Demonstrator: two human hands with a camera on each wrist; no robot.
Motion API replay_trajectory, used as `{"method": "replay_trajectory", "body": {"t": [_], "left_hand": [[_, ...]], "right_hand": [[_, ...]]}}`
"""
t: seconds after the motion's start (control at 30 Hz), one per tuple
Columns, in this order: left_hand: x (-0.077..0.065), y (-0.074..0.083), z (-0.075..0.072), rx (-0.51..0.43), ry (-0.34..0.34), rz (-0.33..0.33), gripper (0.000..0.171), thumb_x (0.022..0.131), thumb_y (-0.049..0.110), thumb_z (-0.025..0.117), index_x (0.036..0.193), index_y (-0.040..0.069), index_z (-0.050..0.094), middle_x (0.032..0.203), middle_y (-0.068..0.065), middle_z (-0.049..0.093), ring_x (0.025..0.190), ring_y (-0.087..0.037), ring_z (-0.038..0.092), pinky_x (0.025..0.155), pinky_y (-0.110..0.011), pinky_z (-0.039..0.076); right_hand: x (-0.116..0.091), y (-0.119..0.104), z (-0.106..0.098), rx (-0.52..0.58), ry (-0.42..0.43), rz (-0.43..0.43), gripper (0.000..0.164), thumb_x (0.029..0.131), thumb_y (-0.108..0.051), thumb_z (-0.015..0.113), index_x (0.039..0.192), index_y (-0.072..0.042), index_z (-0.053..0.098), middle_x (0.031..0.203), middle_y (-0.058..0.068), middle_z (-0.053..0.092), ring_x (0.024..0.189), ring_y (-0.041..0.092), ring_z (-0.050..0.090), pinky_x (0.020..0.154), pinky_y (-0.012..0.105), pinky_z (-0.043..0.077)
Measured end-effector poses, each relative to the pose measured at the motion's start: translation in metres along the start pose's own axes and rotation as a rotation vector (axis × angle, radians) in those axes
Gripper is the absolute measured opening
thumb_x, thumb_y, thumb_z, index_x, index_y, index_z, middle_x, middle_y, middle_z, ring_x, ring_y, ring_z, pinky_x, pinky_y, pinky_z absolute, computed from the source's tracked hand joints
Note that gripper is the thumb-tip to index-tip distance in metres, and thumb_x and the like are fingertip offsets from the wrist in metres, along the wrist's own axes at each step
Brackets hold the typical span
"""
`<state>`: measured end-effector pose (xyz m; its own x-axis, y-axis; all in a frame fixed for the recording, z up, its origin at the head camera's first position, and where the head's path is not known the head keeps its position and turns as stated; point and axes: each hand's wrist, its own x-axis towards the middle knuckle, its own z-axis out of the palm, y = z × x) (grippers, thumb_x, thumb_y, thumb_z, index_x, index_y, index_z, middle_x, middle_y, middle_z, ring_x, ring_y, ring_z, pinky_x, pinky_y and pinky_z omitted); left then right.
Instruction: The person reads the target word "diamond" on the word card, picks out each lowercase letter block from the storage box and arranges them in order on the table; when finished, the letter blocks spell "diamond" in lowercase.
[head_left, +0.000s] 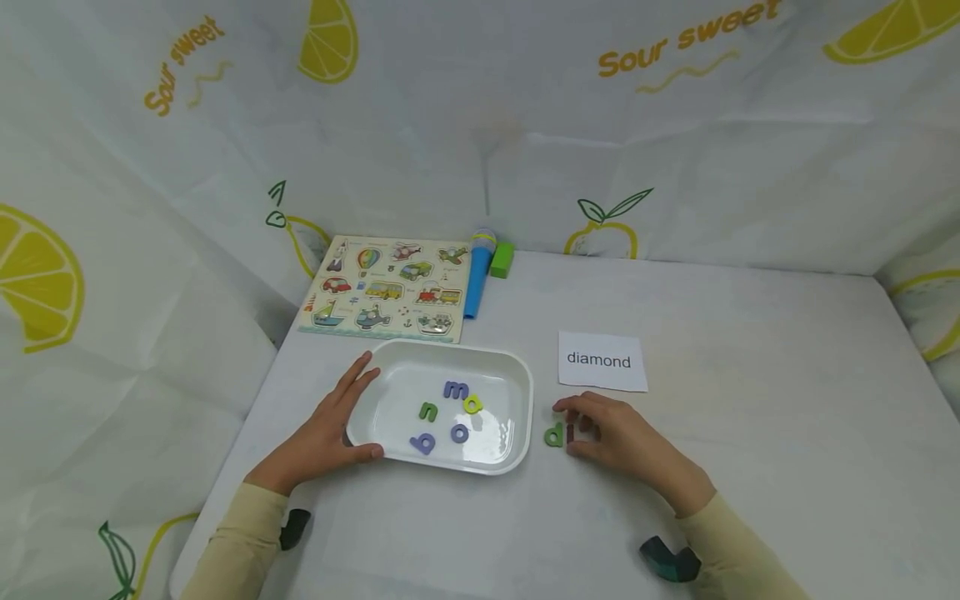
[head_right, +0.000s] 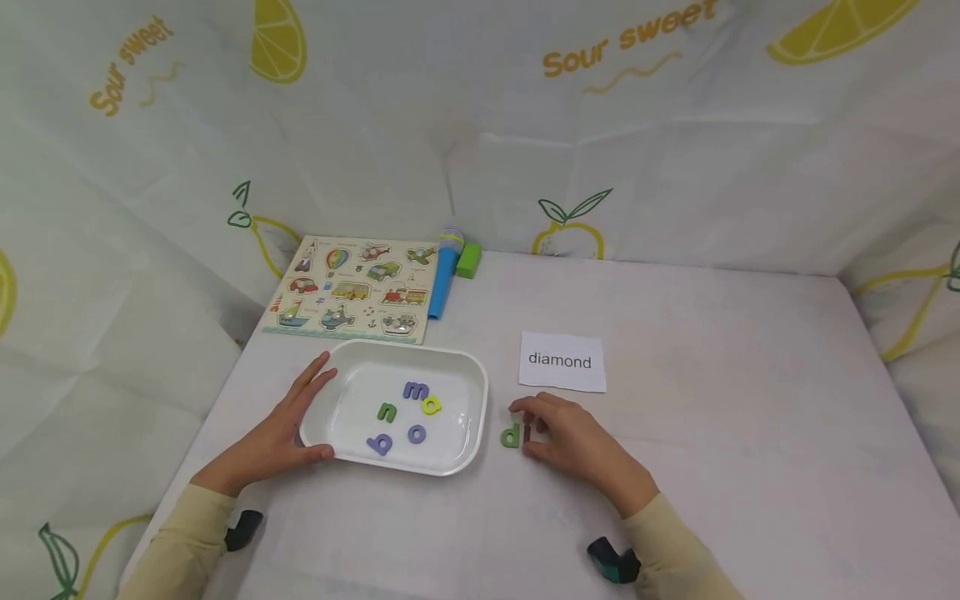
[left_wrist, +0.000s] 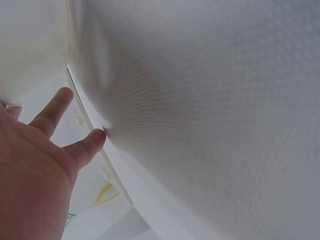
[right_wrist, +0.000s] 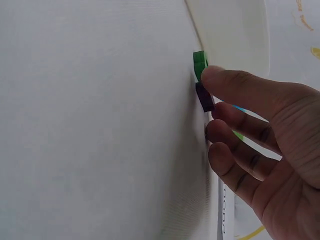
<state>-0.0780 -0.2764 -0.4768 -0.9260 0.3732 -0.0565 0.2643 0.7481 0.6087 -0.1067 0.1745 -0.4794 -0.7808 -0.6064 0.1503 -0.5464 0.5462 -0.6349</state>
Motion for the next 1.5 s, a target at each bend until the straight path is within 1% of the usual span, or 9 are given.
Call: {"method": "replay_trajectory", "body": {"t": [0.17, 0.33, 0.5, 0.7, 0.8, 0.97, 1.13, 1.33, 1.5], "left_hand": [[0.0, -0.001, 0.001, 0.01, -0.001, 0.001, 0.116, 0.075, 0.055, 0.085, 0.163, 0.019, 0.018, 0.17, 0.008, -0.005, 0.15, -0.041, 0.018, 0.107, -0.069, 0.033], [0.0, -0.003, 0.001, 0.022, 0.003, 0.012, 0.117, 0.075, 0.056, 0.085, 0.163, 0.017, 0.019, 0.17, 0.005, -0.004, 0.149, -0.043, 0.019, 0.106, -0.07, 0.033], [0.001, -0.003, 0.002, 0.014, 0.0, 0.008, 0.116, 0.075, 0.058, 0.084, 0.163, 0.017, 0.019, 0.17, 0.005, -0.003, 0.15, -0.042, 0.019, 0.106, -0.07, 0.033], [0.0, -0.005, 0.004, 0.007, 0.002, 0.011, 0.116, 0.075, 0.056, 0.084, 0.163, 0.017, 0.019, 0.17, 0.005, -0.003, 0.15, -0.042, 0.019, 0.107, -0.07, 0.033], [0.0, -0.006, 0.004, 0.008, 0.001, 0.014, 0.116, 0.075, 0.056, 0.084, 0.162, 0.016, 0.02, 0.17, 0.005, -0.003, 0.149, -0.043, 0.019, 0.106, -0.07, 0.034], [0.001, -0.006, 0.004, 0.005, 0.001, 0.009, 0.116, 0.075, 0.058, 0.084, 0.162, 0.016, 0.019, 0.17, 0.005, -0.003, 0.149, -0.043, 0.02, 0.106, -0.07, 0.034], [0.0, -0.005, 0.002, 0.003, -0.001, 0.006, 0.117, 0.074, 0.058, 0.084, 0.162, 0.017, 0.019, 0.17, 0.004, -0.002, 0.15, -0.042, 0.019, 0.106, -0.07, 0.034], [-0.001, -0.003, 0.0, 0.007, 0.009, 0.011, 0.116, 0.074, 0.056, 0.085, 0.162, 0.018, 0.02, 0.17, 0.003, -0.001, 0.15, -0.041, 0.018, 0.107, -0.069, 0.034], [0.0, -0.003, 0.0, 0.013, 0.005, 0.014, 0.116, 0.074, 0.056, 0.085, 0.163, 0.019, 0.019, 0.17, 0.003, -0.002, 0.15, -0.041, 0.018, 0.107, -0.069, 0.033]], "right_hand": [[0.006, -0.008, -0.013, 0.07, 0.022, 0.006, 0.055, 0.077, -0.006, 0.088, 0.126, -0.008, 0.065, 0.103, 0.0, 0.066, 0.085, 0.018, 0.062, 0.071, 0.029, 0.054], [0.023, -0.032, -0.019, 0.173, 0.072, -0.106, 0.054, 0.078, -0.004, 0.088, 0.127, -0.012, 0.065, 0.116, -0.003, 0.065, 0.096, 0.02, 0.065, 0.074, 0.031, 0.059], [0.048, -0.065, -0.014, 0.211, 0.009, -0.165, 0.053, 0.081, -0.004, 0.085, 0.129, -0.013, 0.064, 0.123, -0.002, 0.063, 0.104, 0.018, 0.064, 0.081, 0.032, 0.059], [0.076, -0.081, 0.013, 0.054, -0.131, -0.098, 0.049, 0.084, -0.01, 0.084, 0.13, -0.013, 0.065, 0.13, 0.002, 0.06, 0.114, 0.021, 0.063, 0.092, 0.034, 0.056], [0.087, -0.083, 0.027, -0.026, -0.172, -0.049, 0.05, 0.084, -0.01, 0.084, 0.13, -0.014, 0.066, 0.131, 0.002, 0.06, 0.117, 0.02, 0.062, 0.095, 0.034, 0.054], [0.104, -0.082, 0.043, -0.095, -0.224, 0.009, 0.047, 0.086, -0.007, 0.082, 0.13, -0.014, 0.067, 0.129, 0.004, 0.062, 0.116, 0.021, 0.061, 0.098, 0.034, 0.052], [0.115, -0.083, 0.05, -0.121, -0.243, 0.035, 0.043, 0.088, -0.005, 0.079, 0.128, -0.014, 0.069, 0.129, 0.006, 0.063, 0.113, 0.023, 0.064, 0.097, 0.036, 0.053], [0.121, -0.084, 0.054, -0.169, -0.232, -0.007, 0.041, 0.088, -0.004, 0.078, 0.127, -0.014, 0.069, 0.125, 0.005, 0.064, 0.108, 0.021, 0.066, 0.094, 0.034, 0.054], [0.122, -0.082, 0.057, -0.207, -0.225, -0.007, 0.04, 0.089, -0.005, 0.078, 0.127, -0.015, 0.069, 0.12, 0.003, 0.066, 0.105, 0.019, 0.066, 0.093, 0.033, 0.054]]}}
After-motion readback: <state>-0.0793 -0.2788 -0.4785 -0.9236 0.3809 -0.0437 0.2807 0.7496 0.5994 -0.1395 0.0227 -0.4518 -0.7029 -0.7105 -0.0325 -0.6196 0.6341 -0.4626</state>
